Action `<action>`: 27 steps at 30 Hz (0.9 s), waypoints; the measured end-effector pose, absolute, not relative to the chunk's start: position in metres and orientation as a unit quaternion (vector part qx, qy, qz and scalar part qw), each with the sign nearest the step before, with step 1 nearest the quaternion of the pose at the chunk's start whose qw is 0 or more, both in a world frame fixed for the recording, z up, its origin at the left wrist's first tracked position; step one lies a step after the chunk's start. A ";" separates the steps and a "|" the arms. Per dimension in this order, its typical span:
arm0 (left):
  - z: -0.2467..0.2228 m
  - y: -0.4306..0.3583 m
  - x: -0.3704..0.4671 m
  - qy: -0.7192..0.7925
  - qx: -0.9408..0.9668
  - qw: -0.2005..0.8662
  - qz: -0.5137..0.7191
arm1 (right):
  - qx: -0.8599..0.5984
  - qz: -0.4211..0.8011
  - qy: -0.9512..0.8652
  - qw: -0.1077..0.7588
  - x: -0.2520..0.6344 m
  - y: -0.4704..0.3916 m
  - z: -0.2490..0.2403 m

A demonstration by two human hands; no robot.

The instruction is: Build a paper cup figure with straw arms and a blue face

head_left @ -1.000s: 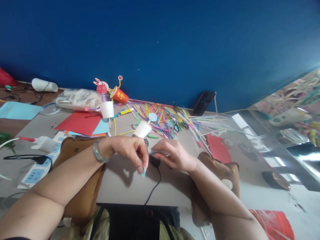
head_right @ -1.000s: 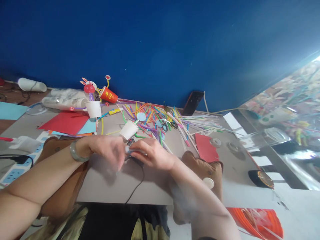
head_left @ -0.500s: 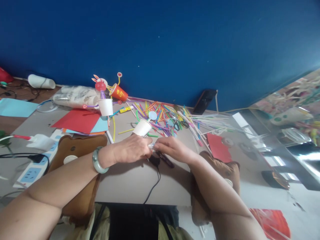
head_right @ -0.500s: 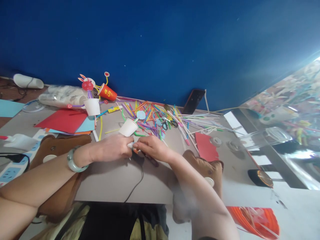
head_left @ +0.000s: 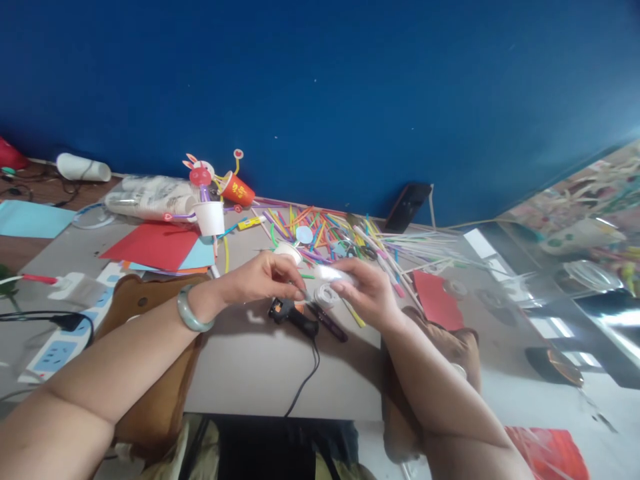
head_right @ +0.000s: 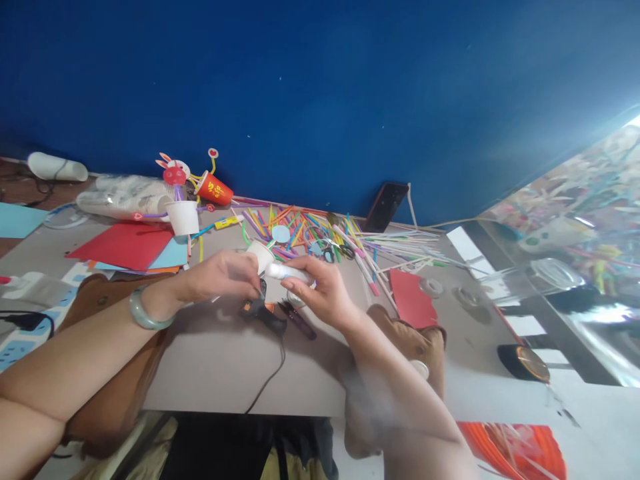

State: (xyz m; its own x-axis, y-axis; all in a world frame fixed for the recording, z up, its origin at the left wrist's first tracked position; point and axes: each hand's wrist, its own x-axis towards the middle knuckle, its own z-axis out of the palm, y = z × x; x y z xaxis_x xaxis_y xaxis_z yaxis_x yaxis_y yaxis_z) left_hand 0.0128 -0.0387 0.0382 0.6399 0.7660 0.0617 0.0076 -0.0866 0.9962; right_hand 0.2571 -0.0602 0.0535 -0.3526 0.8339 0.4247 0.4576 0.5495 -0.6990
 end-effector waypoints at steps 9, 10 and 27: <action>0.025 -0.043 0.022 0.395 0.516 0.626 0.430 | -0.397 0.008 -0.772 0.497 0.239 -0.088 0.044; 0.025 -0.043 0.023 0.395 0.522 0.616 0.439 | -0.386 -0.016 -0.781 0.491 0.238 -0.091 0.044; 0.034 -0.054 0.028 0.359 0.468 0.725 0.356 | -0.399 0.317 -0.660 0.551 0.228 -0.083 0.028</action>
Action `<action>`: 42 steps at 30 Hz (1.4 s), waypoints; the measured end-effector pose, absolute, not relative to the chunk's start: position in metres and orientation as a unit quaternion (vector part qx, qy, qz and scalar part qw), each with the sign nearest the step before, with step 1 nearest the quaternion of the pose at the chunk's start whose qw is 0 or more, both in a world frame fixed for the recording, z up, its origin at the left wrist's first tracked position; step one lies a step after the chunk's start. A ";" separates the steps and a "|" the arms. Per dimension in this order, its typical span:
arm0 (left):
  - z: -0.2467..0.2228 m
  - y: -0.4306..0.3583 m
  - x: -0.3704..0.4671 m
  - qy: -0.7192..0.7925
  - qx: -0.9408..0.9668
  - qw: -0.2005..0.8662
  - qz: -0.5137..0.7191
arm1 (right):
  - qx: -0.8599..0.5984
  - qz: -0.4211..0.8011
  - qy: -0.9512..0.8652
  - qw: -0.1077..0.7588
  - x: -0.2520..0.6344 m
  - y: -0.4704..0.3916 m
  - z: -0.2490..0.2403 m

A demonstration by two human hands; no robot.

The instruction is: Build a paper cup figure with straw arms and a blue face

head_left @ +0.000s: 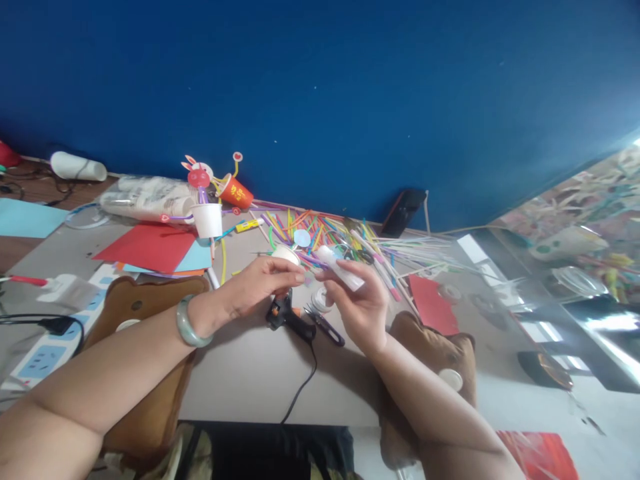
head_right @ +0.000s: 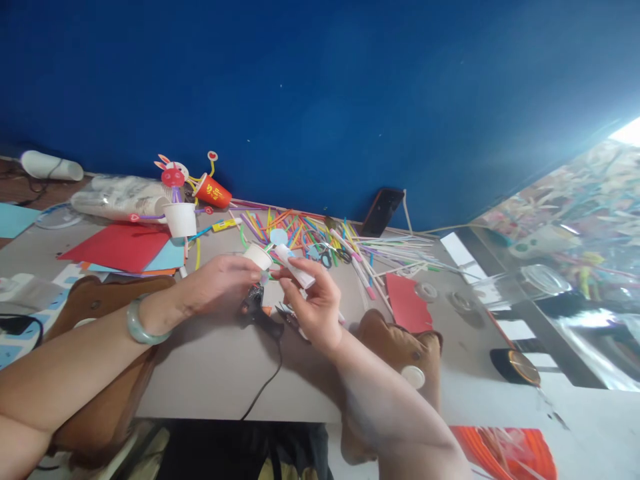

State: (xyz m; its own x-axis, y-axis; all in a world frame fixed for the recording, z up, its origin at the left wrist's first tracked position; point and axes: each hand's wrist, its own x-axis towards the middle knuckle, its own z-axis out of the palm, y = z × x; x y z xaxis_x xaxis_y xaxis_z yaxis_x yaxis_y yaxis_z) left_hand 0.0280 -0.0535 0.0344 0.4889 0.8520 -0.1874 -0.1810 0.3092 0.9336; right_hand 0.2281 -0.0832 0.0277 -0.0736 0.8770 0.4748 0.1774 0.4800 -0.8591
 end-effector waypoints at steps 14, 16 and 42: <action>0.031 -0.055 0.028 0.333 0.474 0.785 0.222 | -0.336 0.404 -0.674 0.519 0.228 -0.085 0.031; 0.030 -0.053 0.024 0.337 0.540 0.743 0.207 | -0.331 0.426 -0.665 0.517 0.227 -0.085 0.032; 0.040 -0.050 -0.004 0.268 0.893 0.357 -0.058 | -0.424 0.446 -0.588 0.524 0.222 -0.071 0.027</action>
